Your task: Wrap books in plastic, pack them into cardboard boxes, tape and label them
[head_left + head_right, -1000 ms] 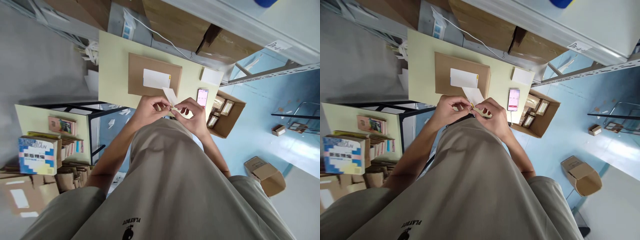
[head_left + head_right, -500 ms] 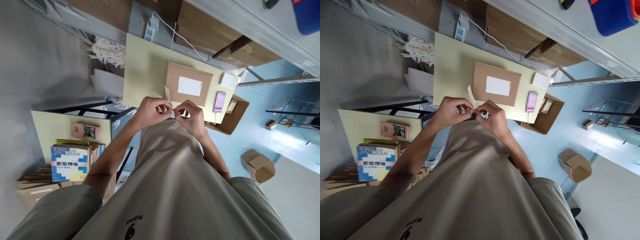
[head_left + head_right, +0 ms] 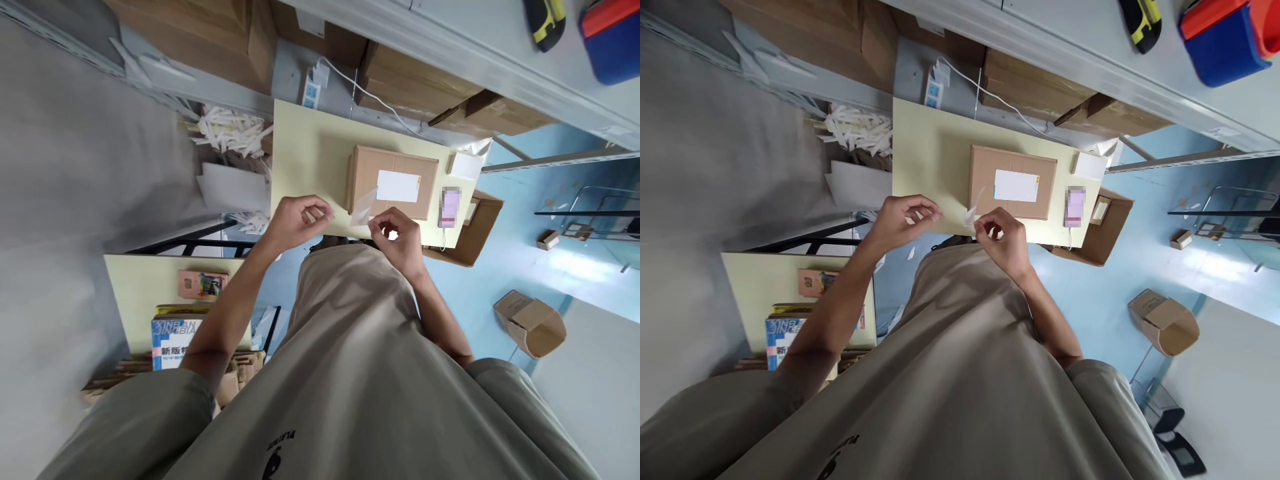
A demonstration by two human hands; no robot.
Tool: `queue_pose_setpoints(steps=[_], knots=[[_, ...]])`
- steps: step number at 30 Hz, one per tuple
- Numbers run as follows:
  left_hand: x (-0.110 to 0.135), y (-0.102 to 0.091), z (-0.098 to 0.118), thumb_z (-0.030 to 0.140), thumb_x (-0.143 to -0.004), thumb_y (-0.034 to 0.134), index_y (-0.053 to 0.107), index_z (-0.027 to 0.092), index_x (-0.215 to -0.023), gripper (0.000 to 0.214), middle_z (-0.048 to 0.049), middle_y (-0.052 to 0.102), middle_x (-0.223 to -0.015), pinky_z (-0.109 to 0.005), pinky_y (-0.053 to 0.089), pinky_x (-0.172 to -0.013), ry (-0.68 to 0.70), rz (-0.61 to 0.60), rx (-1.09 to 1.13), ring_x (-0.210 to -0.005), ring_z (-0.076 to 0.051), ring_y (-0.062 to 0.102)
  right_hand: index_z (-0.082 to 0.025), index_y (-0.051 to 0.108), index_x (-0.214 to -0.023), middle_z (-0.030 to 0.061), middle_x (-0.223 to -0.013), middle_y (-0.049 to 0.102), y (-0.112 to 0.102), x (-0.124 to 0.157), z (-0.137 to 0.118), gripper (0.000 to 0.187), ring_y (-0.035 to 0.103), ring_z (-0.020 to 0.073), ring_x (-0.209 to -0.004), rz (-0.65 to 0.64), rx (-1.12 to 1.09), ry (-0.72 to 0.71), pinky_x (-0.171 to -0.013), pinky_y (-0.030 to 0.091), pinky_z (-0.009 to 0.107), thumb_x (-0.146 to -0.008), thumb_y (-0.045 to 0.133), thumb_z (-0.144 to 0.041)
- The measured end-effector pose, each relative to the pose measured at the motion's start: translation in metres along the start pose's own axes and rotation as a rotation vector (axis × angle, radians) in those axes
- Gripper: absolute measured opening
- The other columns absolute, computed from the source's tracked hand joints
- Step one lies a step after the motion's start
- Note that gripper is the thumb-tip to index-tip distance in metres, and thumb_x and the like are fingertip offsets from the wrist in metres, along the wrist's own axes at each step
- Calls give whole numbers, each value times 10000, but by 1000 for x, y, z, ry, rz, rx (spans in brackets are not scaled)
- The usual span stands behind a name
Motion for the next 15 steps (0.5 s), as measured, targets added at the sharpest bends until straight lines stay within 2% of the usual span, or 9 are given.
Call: queue_pose_setpoints(steps=[2,5,7,9,12,15], knots=[[-1,12,13,536,-900,863,857,215,-985,332,-75,869,-898,-246,564,-584,31,-62,44,-716,-183,772,-293,760,-904,12,-915,775,9,-4,-4,134,698,172,-731,-13,-15,-6,-652,614,337,-1027,754,-346],[-4,27,28,553,-910,867,831,211,-956,347,-51,833,-842,-230,516,-552,79,-98,65,-679,-162,739,-277,761,-927,20,-933,774,18,-8,-9,171,689,166,-746,-40,-15,7,-671,610,332,-1052,766,-393],[-6,29,29,522,-934,832,806,206,-910,317,-28,788,-775,-226,490,-548,97,-89,62,-649,-146,704,-265,754,-928,25,-934,770,20,-9,-11,203,684,165,-754,-49,-11,20,-680,604,332,-1062,771,-417],[-11,24,20,467,-930,811,786,208,-881,264,-9,758,-742,-231,484,-564,95,-63,41,-636,-139,678,-259,741,-913,23,-923,763,19,-9,-11,214,674,163,-750,-47,-8,29,-686,599,335,-1057,776,-415],[-29,-4,-18,361,-894,811,759,217,-857,158,7,758,-758,-249,511,-630,11,52,-61,-668,-148,672,-261,725,-887,17,-896,752,12,-6,-7,212,659,163,-737,-29,-7,56,-684,594,341,-1036,778,-403],[-55,-62,-76,218,-894,758,709,202,-834,80,12,757,-773,-261,538,-739,-173,265,-261,-710,-150,659,-263,722,-871,12,-881,744,4,-2,-3,204,662,166,-744,5,-25,97,-678,590,339,-1019,776,-391]])
Point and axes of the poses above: each hand's wrist, its own x-axis away from the middle knuckle, its own y-axis out of the palm, z = x × y, the point moved 6 cm from there along -x, towards the middle knuckle
